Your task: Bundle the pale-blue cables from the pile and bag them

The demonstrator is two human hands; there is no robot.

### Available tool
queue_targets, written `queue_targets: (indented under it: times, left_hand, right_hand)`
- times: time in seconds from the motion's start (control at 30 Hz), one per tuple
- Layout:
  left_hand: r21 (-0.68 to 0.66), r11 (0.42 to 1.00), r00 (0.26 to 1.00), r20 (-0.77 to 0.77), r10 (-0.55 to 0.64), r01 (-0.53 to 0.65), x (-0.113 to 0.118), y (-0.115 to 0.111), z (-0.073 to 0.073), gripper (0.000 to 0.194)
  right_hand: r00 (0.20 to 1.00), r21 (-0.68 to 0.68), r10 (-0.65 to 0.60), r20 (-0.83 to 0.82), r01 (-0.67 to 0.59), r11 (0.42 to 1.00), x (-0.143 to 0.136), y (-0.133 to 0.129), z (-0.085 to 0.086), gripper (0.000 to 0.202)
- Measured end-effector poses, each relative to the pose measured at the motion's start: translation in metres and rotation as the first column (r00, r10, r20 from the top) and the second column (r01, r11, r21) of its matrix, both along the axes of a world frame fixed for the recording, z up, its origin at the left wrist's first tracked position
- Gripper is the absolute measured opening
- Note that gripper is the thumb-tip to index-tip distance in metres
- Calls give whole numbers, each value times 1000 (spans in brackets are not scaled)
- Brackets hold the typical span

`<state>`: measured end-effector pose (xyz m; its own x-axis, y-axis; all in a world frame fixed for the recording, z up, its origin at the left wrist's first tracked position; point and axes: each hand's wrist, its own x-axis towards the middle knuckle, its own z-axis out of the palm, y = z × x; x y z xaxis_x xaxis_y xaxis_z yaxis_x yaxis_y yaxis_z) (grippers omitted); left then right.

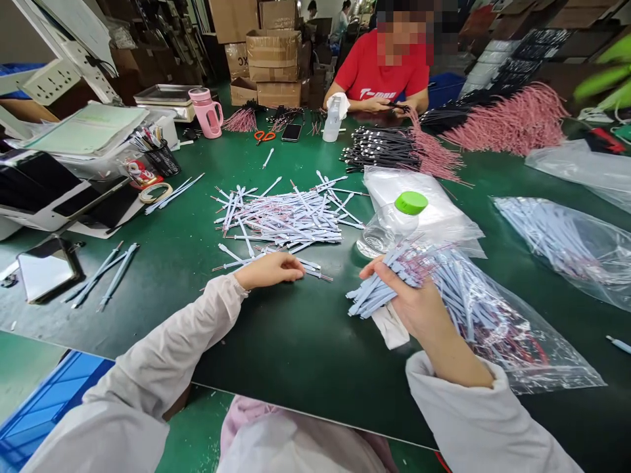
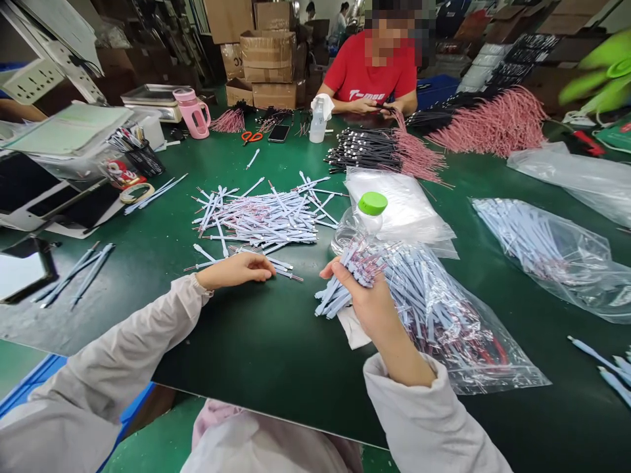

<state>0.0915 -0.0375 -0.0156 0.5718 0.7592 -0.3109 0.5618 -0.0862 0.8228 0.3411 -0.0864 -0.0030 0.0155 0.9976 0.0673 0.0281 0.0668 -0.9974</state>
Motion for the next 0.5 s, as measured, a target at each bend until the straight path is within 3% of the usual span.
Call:
queue_targets:
  times: [0.07,0.13,0.3,0.5]
  left_hand:
    - [92,989,993,28,115,-117,5,6,-3,24]
    - [143,976,985,82,153,-164,12,6,-4,22]
    - [106,993,976,213,33,-57,35,-13,-4,21]
    - [161,985,945,327,-1,-55,64,-42,5,16]
  right_hand:
    - [998,-3,-19,-52,19,1000,0,0,5,15]
    - [995,-26,-34,-94,31,999,-1,0,8,16]
    - [976,-126,-137,-168,117,985,-2,6,6,22]
    - [911,-272,-220,-350,126,954,-8,11,13,26]
